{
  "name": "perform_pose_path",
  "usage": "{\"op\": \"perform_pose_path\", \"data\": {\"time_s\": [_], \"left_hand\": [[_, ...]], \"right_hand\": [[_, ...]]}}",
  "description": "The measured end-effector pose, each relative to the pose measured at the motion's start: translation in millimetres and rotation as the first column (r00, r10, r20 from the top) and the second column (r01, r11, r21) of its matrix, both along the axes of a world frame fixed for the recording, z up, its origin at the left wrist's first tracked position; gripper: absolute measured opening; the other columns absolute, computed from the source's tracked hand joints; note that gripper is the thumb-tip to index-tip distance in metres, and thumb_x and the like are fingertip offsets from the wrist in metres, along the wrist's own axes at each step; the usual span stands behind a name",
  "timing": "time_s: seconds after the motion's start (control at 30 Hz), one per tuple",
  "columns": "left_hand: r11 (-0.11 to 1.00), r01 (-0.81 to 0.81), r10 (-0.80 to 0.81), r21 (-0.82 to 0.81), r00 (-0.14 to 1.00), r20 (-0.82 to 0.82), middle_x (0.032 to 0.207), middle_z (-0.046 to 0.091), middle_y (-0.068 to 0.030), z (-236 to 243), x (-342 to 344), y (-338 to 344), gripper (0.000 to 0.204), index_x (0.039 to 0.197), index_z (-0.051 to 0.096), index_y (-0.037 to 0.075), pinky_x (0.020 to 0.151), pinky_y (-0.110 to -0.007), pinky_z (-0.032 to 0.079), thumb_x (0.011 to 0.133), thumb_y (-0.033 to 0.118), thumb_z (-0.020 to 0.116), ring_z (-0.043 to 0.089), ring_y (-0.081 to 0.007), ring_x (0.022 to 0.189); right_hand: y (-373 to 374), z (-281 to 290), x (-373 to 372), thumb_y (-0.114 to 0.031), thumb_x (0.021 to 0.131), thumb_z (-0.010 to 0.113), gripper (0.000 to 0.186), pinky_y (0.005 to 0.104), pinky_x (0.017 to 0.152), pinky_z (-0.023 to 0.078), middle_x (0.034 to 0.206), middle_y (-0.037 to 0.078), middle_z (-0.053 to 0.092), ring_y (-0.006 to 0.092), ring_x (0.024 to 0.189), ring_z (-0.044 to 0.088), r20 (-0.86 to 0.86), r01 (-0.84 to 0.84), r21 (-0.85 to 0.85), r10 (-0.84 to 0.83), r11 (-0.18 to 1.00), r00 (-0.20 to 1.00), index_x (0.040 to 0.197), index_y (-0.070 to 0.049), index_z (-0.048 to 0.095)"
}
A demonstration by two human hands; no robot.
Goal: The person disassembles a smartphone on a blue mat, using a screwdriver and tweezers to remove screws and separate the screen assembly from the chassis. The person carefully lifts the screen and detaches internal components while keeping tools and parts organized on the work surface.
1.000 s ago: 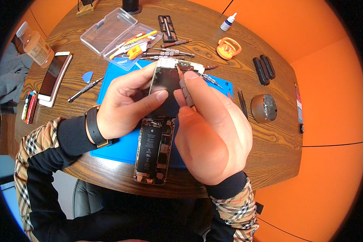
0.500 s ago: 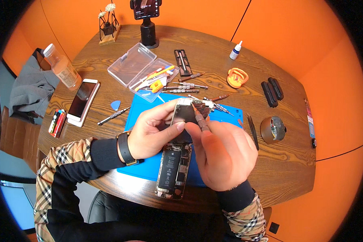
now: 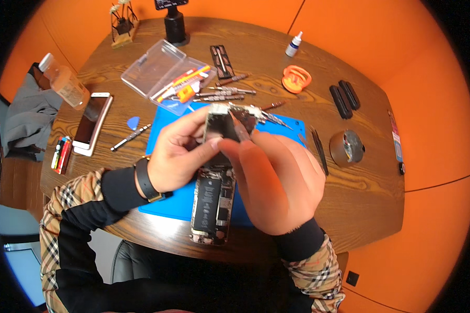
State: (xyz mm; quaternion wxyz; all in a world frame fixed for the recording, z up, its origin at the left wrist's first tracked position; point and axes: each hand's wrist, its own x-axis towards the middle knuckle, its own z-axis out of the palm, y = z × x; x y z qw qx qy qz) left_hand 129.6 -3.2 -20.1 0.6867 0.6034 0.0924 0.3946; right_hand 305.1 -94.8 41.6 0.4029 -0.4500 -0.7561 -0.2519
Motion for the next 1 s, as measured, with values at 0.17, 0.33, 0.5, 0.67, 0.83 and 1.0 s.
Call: {"op": "perform_pose_path", "data": {"time_s": [0.17,0.33,0.5,0.67,0.83,1.0], "left_hand": [[0.999,-0.039,0.039,-0.012,0.999,-0.006,0.145,0.065,-0.0113,-0.2,2.2,-1.2,0.053,0.158,0.043,-0.003,0.113,-0.031,0.047,0.106,-0.006,0.054,0.062,-0.0151,0.131],[0.999,-0.048,0.048,0.02,0.999,0.002,0.143,0.066,-0.0113,0.9,2.0,0.1,0.052,0.156,0.044,-0.004,0.113,-0.031,0.048,0.105,-0.007,0.054,0.063,-0.0153,0.13],[0.998,-0.055,0.055,-0.024,0.998,0.005,0.141,0.067,-0.0107,-1.5,3.1,-0.5,0.052,0.156,0.045,-0.004,0.112,-0.031,0.049,0.105,-0.007,0.055,0.064,-0.0148,0.128],[0.998,-0.056,0.057,-0.02,0.998,0.007,0.14,0.067,-0.0104,-1.0,2.5,-0.2,0.052,0.156,0.045,-0.003,0.11,-0.03,0.05,0.105,-0.007,0.055,0.065,-0.0143,0.127],[0.998,-0.05,0.05,-0.04,0.999,-0.005,0.139,0.067,-0.0101,-1.2,1.9,-0.6,0.051,0.156,0.045,-0.003,0.109,-0.03,0.05,0.105,-0.007,0.055,0.064,-0.0139,0.127],[0.998,-0.038,0.04,-0.048,0.999,0.025,0.14,0.067,-0.0104,-2.5,2.8,0.0,0.052,0.156,0.044,-0.003,0.11,-0.03,0.05,0.105,-0.007,0.055,0.064,-0.014,0.127]], "right_hand": [[3.8,-5.4,1.9,0.003,0.086,0.086,0.043,0.0371,0.07,0.063,0.099,0.021,0.075,0.0317,0.083,0.076,0.015,-0.031,0.025,0.03,0.999,0.999,0.117,0.0,0.058],[4.1,-8.3,-0.5,0.004,0.083,0.084,0.039,0.0374,0.072,0.063,0.103,0.019,0.075,0.0311,0.086,0.076,-0.049,-0.019,0.022,0.02,1.0,0.999,0.116,-0.001,0.063],[3.5,-8.1,2.8,0.005,0.085,0.084,0.041,0.0359,0.075,0.063,0.105,0.021,0.075,0.0307,0.086,0.076,-0.009,-0.007,-0.005,0.007,1.0,1.0,0.118,0.002,0.061],[4.8,-10.4,-0.6,0.006,0.088,0.083,0.042,0.0336,0.075,0.063,0.104,0.022,0.074,0.0265,0.088,0.075,-0.064,-0.04,0.013,0.04,0.999,0.997,0.122,0.004,0.058],[-0.5,-11.5,1.5,0.007,0.088,0.083,0.045,0.033,0.078,0.063,0.108,0.022,0.073,0.024,0.093,0.074,-0.095,-0.012,-0.043,0.008,0.999,0.995,0.125,0.006,0.057],[4.6,-17.1,2.0,0.007,0.087,0.084,0.047,0.0326,0.081,0.062,0.107,0.021,0.073,0.0236,0.091,0.074,-0.128,-0.025,-0.012,0.023,1.0,0.992,0.126,0.007,0.057]]}}
